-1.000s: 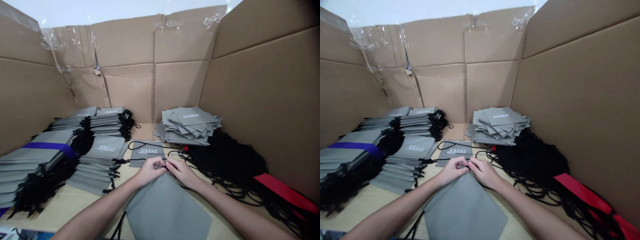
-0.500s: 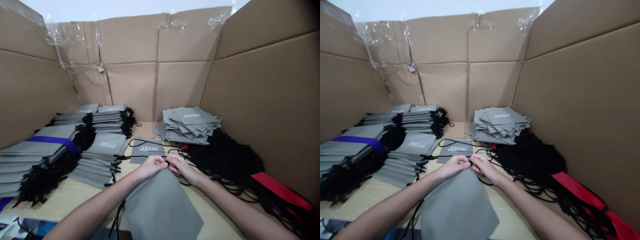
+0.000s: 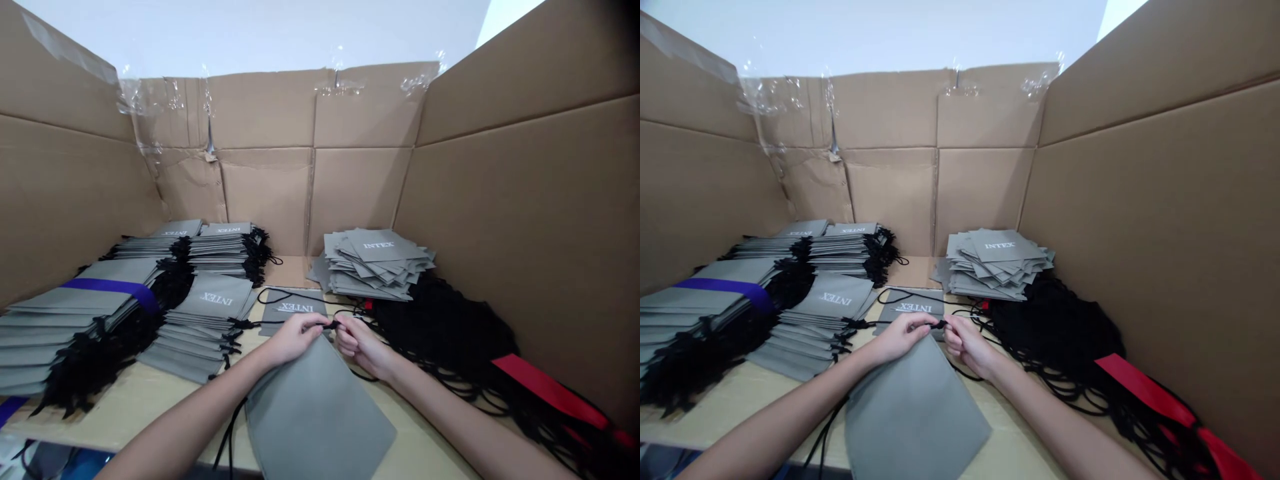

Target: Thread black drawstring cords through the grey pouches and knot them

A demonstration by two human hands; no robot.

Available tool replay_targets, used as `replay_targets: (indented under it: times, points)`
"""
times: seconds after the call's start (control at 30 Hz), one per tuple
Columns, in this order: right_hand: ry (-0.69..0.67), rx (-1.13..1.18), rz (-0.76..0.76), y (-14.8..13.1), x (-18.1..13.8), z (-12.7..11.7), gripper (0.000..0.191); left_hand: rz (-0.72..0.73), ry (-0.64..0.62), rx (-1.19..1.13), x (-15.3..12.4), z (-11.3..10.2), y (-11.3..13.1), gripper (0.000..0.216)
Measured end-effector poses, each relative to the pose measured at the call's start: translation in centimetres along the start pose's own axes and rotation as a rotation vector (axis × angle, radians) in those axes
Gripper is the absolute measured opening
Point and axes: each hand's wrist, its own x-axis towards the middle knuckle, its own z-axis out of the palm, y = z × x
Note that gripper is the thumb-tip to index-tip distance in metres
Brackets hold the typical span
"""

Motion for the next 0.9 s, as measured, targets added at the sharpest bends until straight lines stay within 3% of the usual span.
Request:
replay_targets:
  times: [0.3, 0.5, 0.8, 0.9]
  points:
    - [0.05, 0.074, 0.019, 0.4, 0.3, -0.7, 0.034, 0.051, -0.034, 0.184, -0.3, -0.8, 0.1, 0.036]
    - [0.053, 0.022, 0.062, 0.6, 0.2, 0.2, 0.035, 0.001, 0.013, 0.236, -0.1, 0.0, -0.2, 0.017]
    - [0.095, -0.165, 0.021, 1.5, 0.3, -0.1, 0.045, -0.104, -0.04, -0.016, 0.2, 0.3, -0.4, 0.028]
    - [0.09, -0.248, -0.028, 1.7, -0.2, 0.1, 0.038, -0.149, -0.066, -0.129, 0.1, 0.3, -0.3, 0.03]
